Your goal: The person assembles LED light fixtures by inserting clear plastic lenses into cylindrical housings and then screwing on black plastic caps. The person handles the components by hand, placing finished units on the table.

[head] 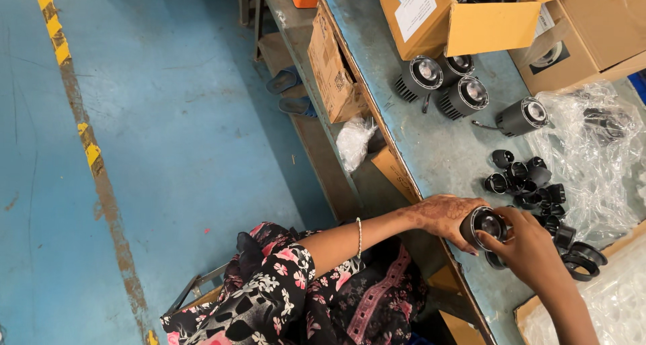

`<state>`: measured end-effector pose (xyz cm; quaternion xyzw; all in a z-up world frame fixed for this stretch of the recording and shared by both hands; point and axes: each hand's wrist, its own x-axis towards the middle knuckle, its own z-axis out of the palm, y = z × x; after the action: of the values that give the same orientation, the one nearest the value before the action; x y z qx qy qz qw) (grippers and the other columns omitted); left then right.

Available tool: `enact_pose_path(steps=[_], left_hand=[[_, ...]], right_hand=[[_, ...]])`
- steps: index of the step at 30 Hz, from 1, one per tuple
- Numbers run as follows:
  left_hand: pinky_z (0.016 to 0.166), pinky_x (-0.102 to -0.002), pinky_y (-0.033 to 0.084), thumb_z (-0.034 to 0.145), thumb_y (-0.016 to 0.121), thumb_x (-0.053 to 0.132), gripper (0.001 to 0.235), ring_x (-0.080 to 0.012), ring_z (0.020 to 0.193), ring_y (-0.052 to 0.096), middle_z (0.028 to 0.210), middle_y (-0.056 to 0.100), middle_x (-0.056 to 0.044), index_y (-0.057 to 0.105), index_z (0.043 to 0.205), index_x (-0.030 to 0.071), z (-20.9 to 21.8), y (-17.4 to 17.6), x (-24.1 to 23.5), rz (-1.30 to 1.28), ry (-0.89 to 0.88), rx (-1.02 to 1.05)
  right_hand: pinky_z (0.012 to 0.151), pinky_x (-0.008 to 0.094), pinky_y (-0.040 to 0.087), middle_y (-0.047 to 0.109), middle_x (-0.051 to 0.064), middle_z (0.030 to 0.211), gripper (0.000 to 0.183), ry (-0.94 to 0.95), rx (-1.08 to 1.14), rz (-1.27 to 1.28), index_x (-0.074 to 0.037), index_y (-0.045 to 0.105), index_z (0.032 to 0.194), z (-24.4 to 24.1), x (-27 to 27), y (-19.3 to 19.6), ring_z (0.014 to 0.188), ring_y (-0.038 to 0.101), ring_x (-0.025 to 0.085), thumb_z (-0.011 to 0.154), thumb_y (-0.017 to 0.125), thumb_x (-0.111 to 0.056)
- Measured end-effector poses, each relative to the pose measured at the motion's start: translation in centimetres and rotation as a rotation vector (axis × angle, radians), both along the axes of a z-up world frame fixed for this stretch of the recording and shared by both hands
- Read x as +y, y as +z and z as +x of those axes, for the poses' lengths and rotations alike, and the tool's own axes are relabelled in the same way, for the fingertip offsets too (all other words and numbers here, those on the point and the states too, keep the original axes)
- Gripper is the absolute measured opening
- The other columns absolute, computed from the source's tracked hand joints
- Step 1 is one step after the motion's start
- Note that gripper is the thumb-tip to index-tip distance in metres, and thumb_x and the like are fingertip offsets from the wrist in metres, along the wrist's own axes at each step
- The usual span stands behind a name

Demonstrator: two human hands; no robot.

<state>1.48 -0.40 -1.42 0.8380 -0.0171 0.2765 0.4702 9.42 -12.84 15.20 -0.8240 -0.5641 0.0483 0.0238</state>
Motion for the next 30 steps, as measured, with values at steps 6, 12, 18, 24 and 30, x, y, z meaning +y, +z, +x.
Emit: enact_pose_path(steps=[6,12,18,24,30], left_hand=[[0.103,-0.041,0.051,0.058,0.081,0.071,0.109,-0.0265,0.119,0.067,0.126,0.070,-0.008,0.050,0.141,0.009,-0.1,-0.1,-0.1,-0.033,-0.010,0.002],[0.102,-0.041,0.052,0.057,0.083,0.069,0.107,-0.0269,0.118,0.068,0.126,0.070,-0.008,0.050,0.141,0.011,-0.4,0.5,0.0,-0.033,-0.014,0.050],[0.102,-0.040,0.052,0.056,0.085,0.065,0.106,-0.0264,0.118,0.068,0.126,0.070,-0.008,0.050,0.141,0.011,-0.1,0.4,0.0,-0.040,-0.019,0.046],[0.101,-0.040,0.052,0.056,0.087,0.064,0.111,-0.0278,0.118,0.067,0.127,0.068,-0.010,0.047,0.143,0.009,0.2,0.2,0.1,-0.023,-0.013,0.043],[0.100,-0.040,0.053,0.056,0.085,0.064,0.106,-0.0268,0.117,0.068,0.125,0.071,-0.008,0.050,0.141,0.012,-0.2,0.5,-0.1,-0.039,-0.008,0.065]], right_hand=[[0.072,0.042,0.056,0.068,0.018,0.093,0.056,-0.015,-0.053,-0.099,-0.002,0.066,0.119,0.1,0.0,-0.1,0.076,0.069,0.031,0.074,0.081,-0.032],[0.071,0.041,0.055,0.070,0.018,0.093,0.059,0.031,-0.030,0.000,0.000,0.066,0.116,0.5,-0.4,-0.5,0.078,0.069,0.031,0.075,0.081,-0.040],[0.075,0.039,0.059,0.075,0.018,0.089,0.064,-0.139,-0.046,-0.265,-0.007,0.066,0.129,1.5,-0.4,0.0,0.082,0.071,0.029,0.082,0.084,-0.046],[0.072,0.035,0.058,0.069,0.012,0.106,0.067,0.206,0.145,-0.102,-0.006,0.062,0.128,2.0,-0.3,1.4,0.082,0.073,0.021,0.071,0.082,-0.033],[0.067,0.041,0.058,0.069,0.014,0.076,0.063,-0.069,0.064,-0.270,-0.006,0.063,0.125,2.1,-0.1,0.6,0.069,0.070,0.027,0.076,0.085,-0.038]])
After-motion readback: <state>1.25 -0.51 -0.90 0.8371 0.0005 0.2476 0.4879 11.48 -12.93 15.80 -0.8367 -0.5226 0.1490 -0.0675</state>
